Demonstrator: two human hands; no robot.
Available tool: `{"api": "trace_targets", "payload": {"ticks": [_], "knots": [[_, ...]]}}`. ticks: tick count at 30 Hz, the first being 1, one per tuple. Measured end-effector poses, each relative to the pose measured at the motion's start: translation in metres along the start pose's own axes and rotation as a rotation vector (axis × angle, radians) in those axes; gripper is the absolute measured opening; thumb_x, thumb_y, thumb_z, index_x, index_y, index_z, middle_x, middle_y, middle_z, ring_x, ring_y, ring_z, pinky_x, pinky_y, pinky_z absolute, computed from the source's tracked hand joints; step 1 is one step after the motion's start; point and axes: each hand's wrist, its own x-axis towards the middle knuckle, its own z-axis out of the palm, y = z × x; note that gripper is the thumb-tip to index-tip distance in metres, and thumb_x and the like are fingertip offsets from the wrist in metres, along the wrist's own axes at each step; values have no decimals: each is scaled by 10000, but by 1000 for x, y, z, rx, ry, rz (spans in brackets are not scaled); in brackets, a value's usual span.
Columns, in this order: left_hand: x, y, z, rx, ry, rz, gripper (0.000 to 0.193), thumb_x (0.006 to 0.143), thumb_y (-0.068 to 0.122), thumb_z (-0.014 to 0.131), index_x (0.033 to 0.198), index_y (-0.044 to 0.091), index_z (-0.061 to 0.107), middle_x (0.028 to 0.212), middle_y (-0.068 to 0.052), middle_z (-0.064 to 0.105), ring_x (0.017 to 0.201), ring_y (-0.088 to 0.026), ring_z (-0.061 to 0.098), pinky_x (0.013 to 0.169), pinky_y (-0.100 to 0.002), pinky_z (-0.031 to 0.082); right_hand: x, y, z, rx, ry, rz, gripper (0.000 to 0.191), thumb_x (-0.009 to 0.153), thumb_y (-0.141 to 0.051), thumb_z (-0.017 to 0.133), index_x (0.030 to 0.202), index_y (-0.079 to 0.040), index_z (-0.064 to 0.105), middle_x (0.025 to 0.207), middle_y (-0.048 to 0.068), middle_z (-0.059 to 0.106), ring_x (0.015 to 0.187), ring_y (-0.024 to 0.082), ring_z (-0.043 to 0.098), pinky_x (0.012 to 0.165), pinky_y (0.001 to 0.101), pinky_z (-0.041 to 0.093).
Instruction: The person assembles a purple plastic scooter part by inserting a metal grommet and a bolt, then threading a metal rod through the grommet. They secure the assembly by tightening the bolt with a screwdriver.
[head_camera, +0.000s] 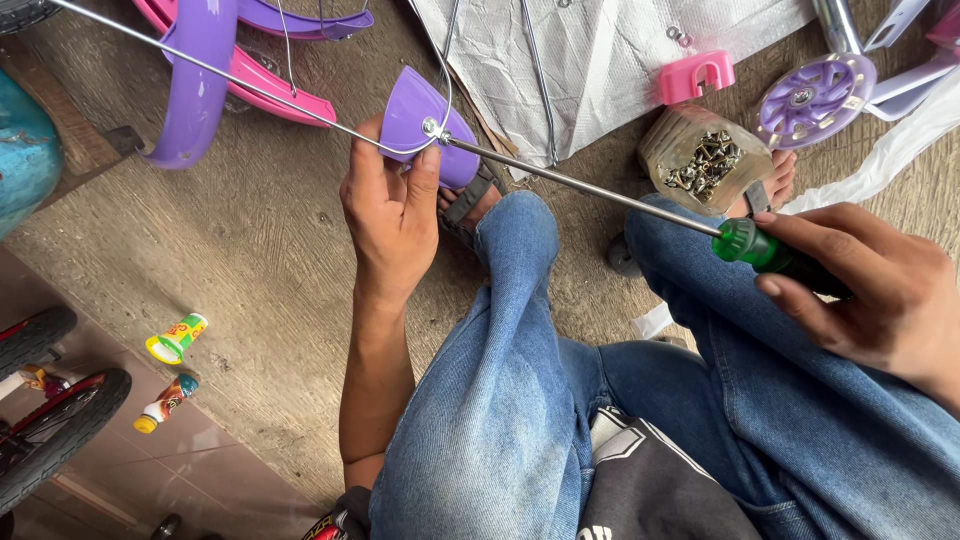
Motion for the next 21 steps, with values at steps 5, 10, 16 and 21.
{"api": "trace_targets", "payload": {"ticks": [5, 10, 16, 21], "knots": [[-3, 0, -1, 45, -57, 98, 396, 1103, -46, 656, 1433, -28, 438, 1156, -134, 643, 1012, -186, 689, 864, -301, 601, -8, 4, -3, -52, 133, -93, 480, 845, -105, 847, 1225, 26, 586, 1109, 245, 652, 931, 308, 707, 732, 338, 598], [-7, 4, 9, 181, -26, 174, 334, 1091, -74, 631, 1368, -17, 454, 1258, -146, 622, 989, -208, 777, 843, -293, 646, -22, 25, -6, -72, 42, -37, 564, 791, -121, 836, 1287, 23, 610, 1124, 220, 662, 944, 250, 701, 764, 324, 597], [-5, 7, 11, 225, -16, 214, 303, 1084, -83, 611, 1343, -32, 462, 1246, -137, 604, 992, -211, 781, 839, -295, 655, -29, 37, 11, 784, -110, 515, 462, 972, -343, 677, 1337, -68, 608, 962, 133, 683, 819, 148, 725, 714, 236, 619], [-3, 3, 9, 275, -3, 187, 313, 1078, -34, 656, 1332, 5, 479, 1187, -104, 661, 909, -169, 783, 742, -276, 626, -15, 24, 13, 317, -30, 110, 660, 818, -363, 769, 1266, 32, 487, 1151, 175, 623, 1034, 265, 691, 869, 319, 586]]}}
